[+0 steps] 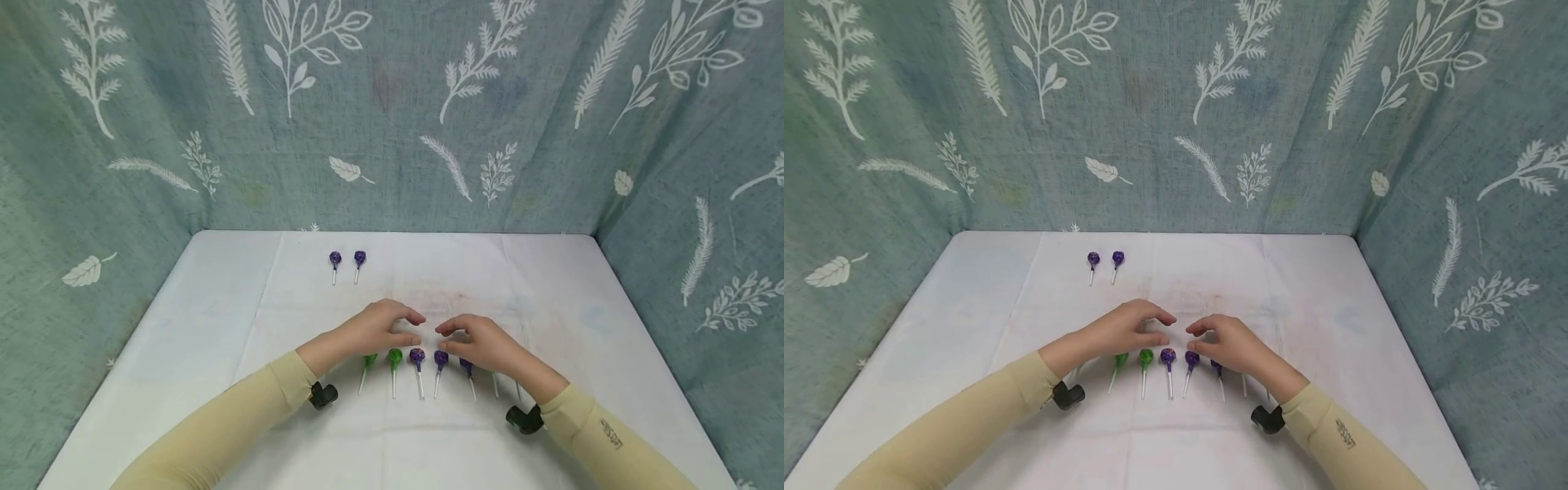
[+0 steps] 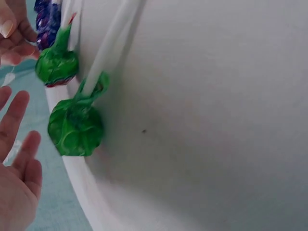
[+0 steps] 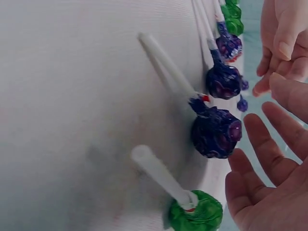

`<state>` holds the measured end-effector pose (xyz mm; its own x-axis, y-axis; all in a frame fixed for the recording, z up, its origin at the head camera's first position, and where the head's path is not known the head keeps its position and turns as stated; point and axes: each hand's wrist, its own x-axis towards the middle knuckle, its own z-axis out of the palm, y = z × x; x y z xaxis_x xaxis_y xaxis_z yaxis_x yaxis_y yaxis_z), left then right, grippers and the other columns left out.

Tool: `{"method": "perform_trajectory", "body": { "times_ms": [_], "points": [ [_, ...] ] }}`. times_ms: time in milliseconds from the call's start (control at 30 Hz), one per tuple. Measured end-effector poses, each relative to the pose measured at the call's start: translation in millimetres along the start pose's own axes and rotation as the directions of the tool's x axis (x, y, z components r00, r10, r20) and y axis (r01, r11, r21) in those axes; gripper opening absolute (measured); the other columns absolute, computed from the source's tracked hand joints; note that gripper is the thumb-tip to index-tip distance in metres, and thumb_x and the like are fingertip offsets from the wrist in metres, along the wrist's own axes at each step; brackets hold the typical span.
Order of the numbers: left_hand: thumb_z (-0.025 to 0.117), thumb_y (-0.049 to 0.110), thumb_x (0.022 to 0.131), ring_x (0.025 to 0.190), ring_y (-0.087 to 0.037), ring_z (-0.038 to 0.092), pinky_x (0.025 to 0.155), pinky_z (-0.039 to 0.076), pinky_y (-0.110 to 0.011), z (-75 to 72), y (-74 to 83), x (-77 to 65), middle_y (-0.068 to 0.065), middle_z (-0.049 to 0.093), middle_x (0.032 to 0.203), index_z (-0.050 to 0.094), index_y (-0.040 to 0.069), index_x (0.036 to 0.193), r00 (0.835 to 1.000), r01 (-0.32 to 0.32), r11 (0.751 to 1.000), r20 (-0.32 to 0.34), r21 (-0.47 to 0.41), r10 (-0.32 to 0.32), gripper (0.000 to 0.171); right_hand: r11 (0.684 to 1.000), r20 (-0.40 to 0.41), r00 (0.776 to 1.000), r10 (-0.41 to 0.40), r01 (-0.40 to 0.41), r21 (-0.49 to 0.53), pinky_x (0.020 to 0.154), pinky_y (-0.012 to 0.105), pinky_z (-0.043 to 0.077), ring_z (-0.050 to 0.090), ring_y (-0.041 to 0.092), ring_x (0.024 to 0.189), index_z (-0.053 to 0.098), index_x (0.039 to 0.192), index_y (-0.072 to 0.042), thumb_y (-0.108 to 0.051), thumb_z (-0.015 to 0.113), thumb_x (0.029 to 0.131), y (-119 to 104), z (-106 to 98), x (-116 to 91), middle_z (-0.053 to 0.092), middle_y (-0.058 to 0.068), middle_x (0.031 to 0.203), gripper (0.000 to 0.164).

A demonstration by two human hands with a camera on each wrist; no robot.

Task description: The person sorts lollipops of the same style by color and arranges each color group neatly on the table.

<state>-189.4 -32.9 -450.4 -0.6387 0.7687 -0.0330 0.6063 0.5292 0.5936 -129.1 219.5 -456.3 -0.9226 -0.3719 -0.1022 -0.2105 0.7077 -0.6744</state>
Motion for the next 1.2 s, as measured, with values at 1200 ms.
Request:
{"method": "perform_trajectory", "body": {
  "times_ms": [1200],
  "points": [
    [0.070,0.046,0.091,0.118,-0.018,0.049,0.104,0.024,-0.059,1.1,7.2,13.1,0.025,0.064,0.103,0.073,0.035,0.107,0.997,0.044,0.965,0.051,0.257,-0.059,0.020,0.928,0.041,0.962,-0.269,0.271,-0.257,0.093,0.038,0.048,0.066,0.011,0.091,0.078,0.105,-0.012,-0.022,0.076,0.090,9.3,11.8,-2.2,0.073,-0.005,0.097,0.018]
  ]
}}
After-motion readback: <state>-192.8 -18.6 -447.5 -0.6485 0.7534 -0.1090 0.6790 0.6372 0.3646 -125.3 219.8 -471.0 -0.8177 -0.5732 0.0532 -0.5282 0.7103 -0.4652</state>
